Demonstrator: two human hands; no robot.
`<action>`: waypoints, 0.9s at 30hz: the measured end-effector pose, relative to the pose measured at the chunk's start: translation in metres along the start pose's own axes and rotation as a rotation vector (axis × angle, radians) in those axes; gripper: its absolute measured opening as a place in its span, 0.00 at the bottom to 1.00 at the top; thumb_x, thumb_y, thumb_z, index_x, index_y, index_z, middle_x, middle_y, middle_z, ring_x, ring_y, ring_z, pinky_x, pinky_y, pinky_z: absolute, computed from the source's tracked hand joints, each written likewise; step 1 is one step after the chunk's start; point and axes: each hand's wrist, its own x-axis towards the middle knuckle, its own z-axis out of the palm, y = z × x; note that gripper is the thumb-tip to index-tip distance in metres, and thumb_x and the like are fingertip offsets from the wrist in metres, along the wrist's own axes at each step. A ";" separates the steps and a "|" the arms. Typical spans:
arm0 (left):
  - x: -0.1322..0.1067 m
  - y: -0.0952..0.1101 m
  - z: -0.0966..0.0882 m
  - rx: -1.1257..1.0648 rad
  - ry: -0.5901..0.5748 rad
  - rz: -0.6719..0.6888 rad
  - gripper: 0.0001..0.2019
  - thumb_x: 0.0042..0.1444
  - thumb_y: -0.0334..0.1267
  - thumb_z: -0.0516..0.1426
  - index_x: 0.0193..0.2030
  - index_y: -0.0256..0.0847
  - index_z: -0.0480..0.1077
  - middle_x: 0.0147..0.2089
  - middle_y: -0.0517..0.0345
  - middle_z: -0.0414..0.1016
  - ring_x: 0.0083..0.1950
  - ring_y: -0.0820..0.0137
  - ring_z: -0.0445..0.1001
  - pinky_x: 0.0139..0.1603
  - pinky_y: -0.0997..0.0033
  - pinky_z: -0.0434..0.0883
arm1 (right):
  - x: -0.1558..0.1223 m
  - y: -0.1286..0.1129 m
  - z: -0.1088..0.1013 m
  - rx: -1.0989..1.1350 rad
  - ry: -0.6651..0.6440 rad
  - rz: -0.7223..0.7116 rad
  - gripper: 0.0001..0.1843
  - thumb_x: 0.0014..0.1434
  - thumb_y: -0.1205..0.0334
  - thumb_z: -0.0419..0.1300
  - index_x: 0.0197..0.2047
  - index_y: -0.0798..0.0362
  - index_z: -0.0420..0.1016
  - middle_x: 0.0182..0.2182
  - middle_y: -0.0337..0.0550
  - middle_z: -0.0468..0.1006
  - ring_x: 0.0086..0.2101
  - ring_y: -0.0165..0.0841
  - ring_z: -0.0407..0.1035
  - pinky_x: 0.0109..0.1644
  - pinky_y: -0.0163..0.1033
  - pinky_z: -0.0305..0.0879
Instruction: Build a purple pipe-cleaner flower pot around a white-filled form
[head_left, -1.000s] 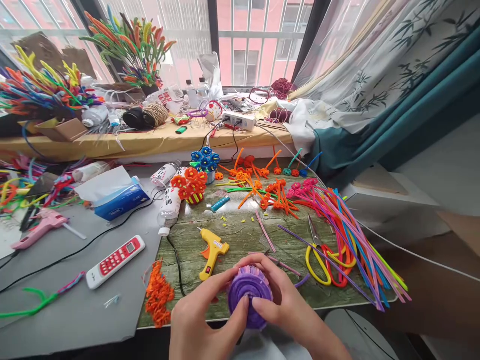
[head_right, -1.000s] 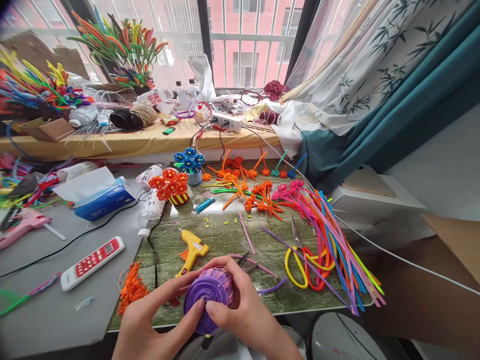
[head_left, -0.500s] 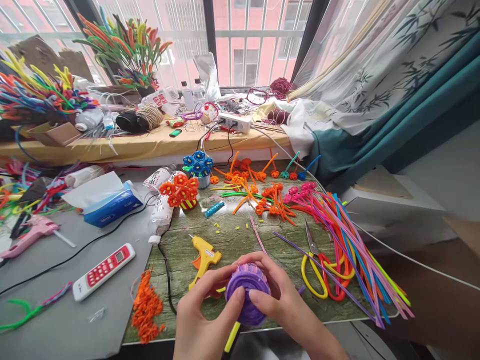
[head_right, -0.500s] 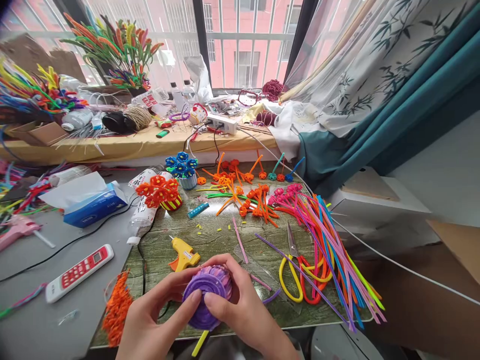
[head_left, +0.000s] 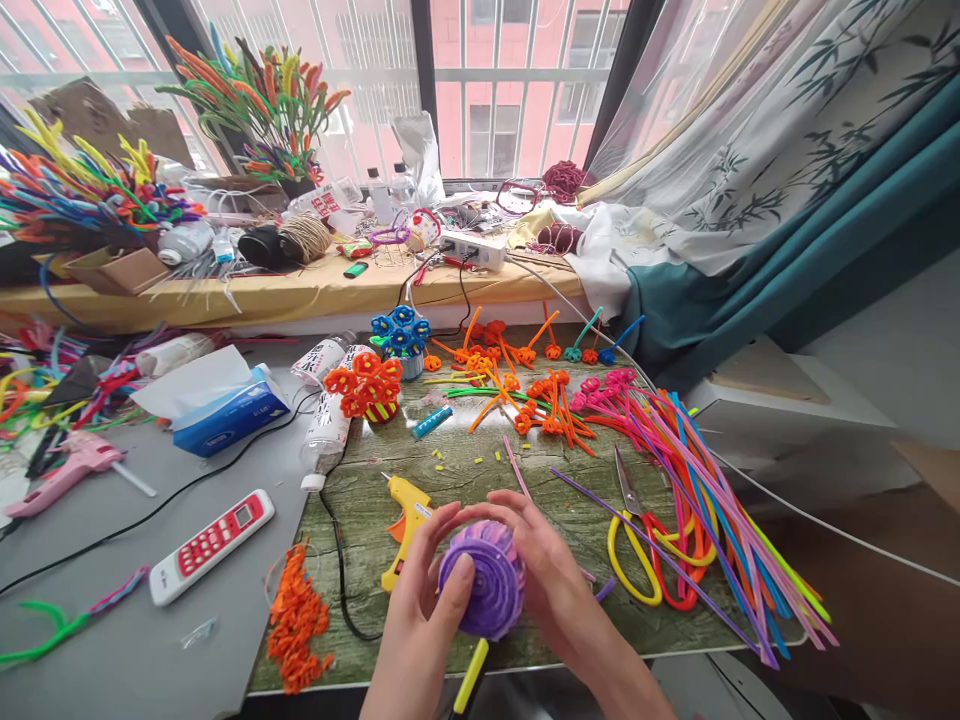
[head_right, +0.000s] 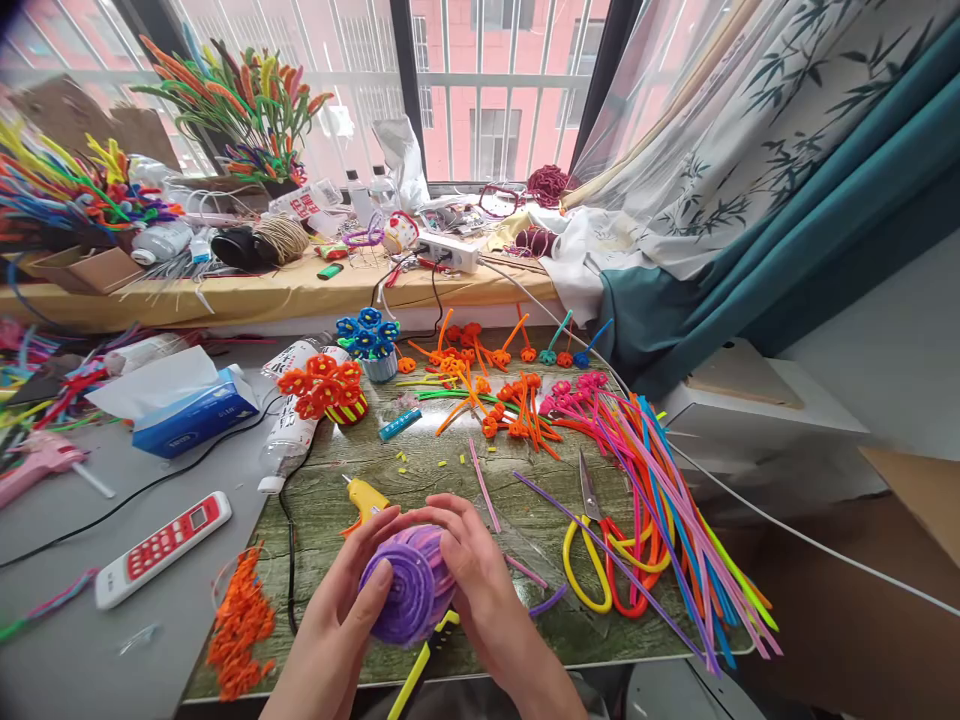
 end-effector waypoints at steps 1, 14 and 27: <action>0.001 -0.001 0.000 -0.032 0.013 -0.011 0.26 0.53 0.55 0.67 0.55 0.44 0.75 0.59 0.50 0.79 0.60 0.62 0.77 0.57 0.73 0.73 | 0.001 0.003 -0.002 0.024 0.008 -0.001 0.28 0.60 0.41 0.68 0.58 0.44 0.69 0.57 0.47 0.78 0.52 0.39 0.76 0.57 0.43 0.69; 0.031 -0.027 -0.001 -0.254 0.016 -0.043 0.36 0.63 0.70 0.48 0.59 0.41 0.71 0.58 0.46 0.78 0.58 0.60 0.77 0.65 0.46 0.68 | 0.004 0.014 -0.004 0.070 -0.022 0.001 0.27 0.50 0.46 0.77 0.49 0.52 0.84 0.42 0.49 0.88 0.44 0.42 0.81 0.54 0.47 0.74; 0.043 0.010 0.001 0.152 0.017 0.181 0.37 0.62 0.72 0.47 0.55 0.40 0.73 0.57 0.47 0.78 0.58 0.59 0.75 0.65 0.47 0.64 | 0.003 -0.008 0.007 0.018 -0.218 0.077 0.25 0.53 0.51 0.77 0.51 0.54 0.85 0.40 0.48 0.87 0.40 0.38 0.81 0.47 0.41 0.75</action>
